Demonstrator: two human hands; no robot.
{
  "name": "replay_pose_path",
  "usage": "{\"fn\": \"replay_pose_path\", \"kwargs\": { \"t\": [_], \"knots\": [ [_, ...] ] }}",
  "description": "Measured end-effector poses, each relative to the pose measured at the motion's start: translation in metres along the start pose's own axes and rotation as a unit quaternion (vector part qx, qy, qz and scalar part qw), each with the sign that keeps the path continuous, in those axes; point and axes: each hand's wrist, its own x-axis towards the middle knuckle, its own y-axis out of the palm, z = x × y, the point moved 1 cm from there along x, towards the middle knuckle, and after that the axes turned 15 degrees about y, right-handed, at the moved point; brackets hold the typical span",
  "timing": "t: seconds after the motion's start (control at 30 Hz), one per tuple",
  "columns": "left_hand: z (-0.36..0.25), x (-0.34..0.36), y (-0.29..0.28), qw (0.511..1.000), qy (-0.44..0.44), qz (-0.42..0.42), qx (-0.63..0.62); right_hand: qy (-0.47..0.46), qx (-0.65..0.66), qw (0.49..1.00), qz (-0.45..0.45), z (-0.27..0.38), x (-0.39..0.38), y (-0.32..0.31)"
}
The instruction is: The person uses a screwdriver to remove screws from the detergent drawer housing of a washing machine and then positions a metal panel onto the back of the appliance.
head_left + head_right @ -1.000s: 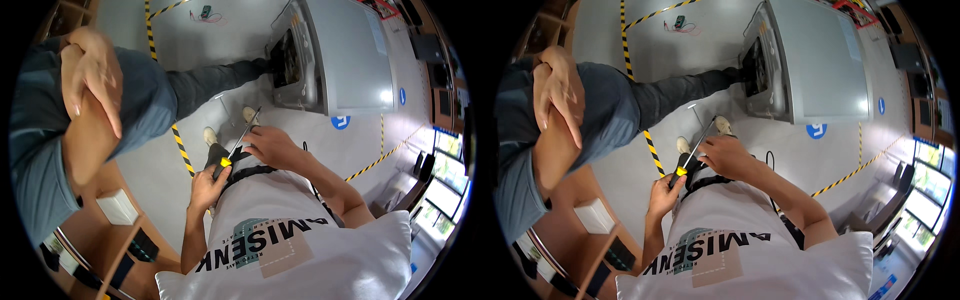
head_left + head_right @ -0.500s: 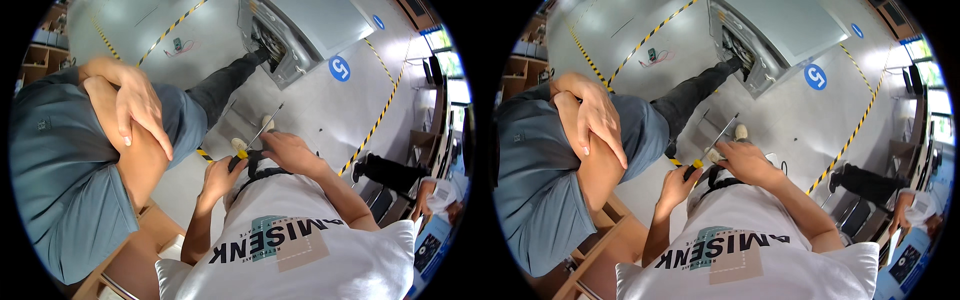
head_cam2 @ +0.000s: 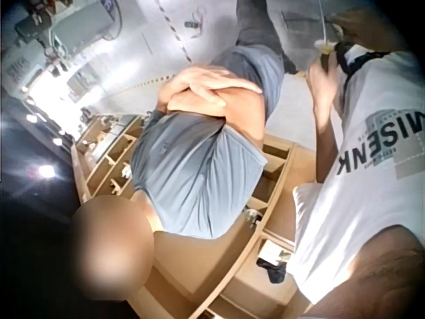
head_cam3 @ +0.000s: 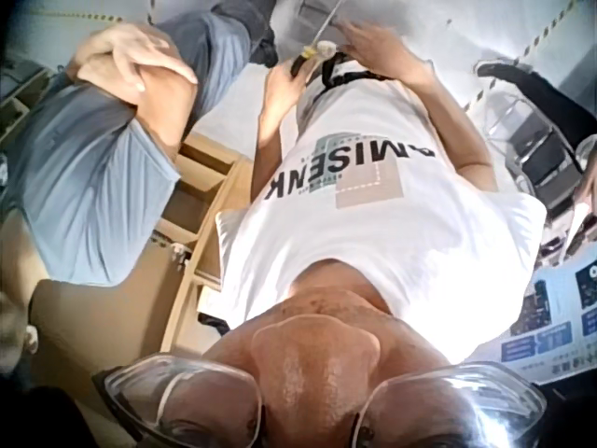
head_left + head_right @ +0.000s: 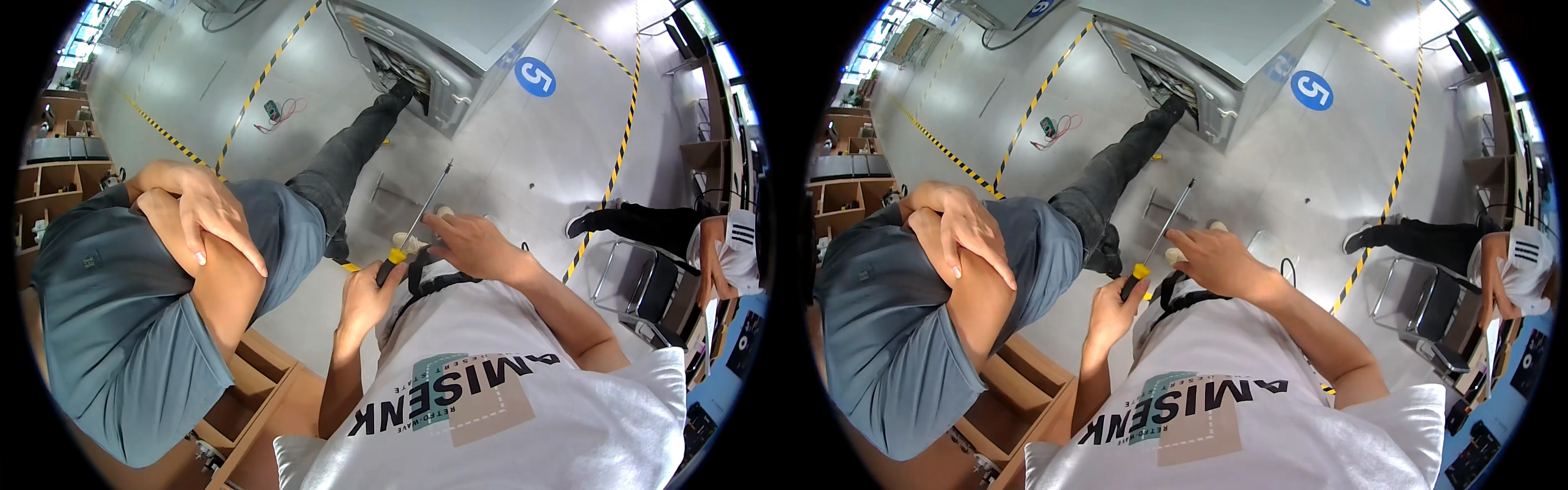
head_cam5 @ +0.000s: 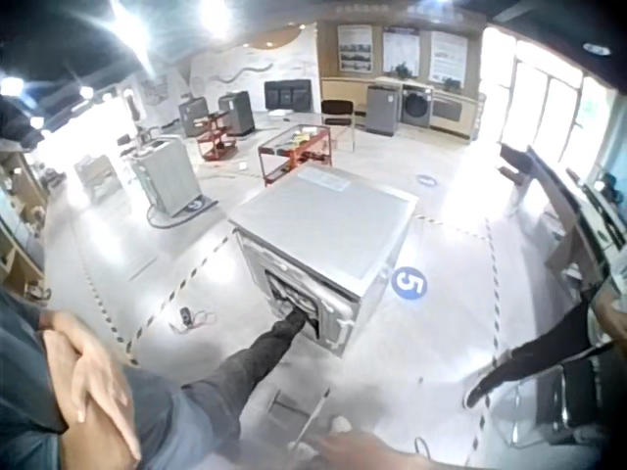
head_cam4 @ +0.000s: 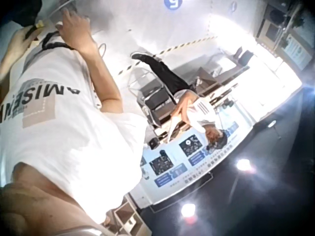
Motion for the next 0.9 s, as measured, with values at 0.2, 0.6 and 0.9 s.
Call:
{"fn": "replay_pose_path", "kwargs": {
  "t": [0.2,0.6,0.9],
  "knots": [
    [-0.002,-0.01,0.018,1.0,-0.013,-0.016,0.01,0.03,-0.004,1.0,-0.007,-0.017,-0.006,-0.006],
    [-0.01,-0.045,0.022,0.996,0.047,0.036,0.07,0.181,0.424,0.886,0.043,-0.071,-0.04,0.017],
    [0.029,-0.096,-0.016,0.966,0.145,0.138,0.166,0.212,0.651,0.725,-0.074,-0.023,-0.111,0.072]
  ]
}}
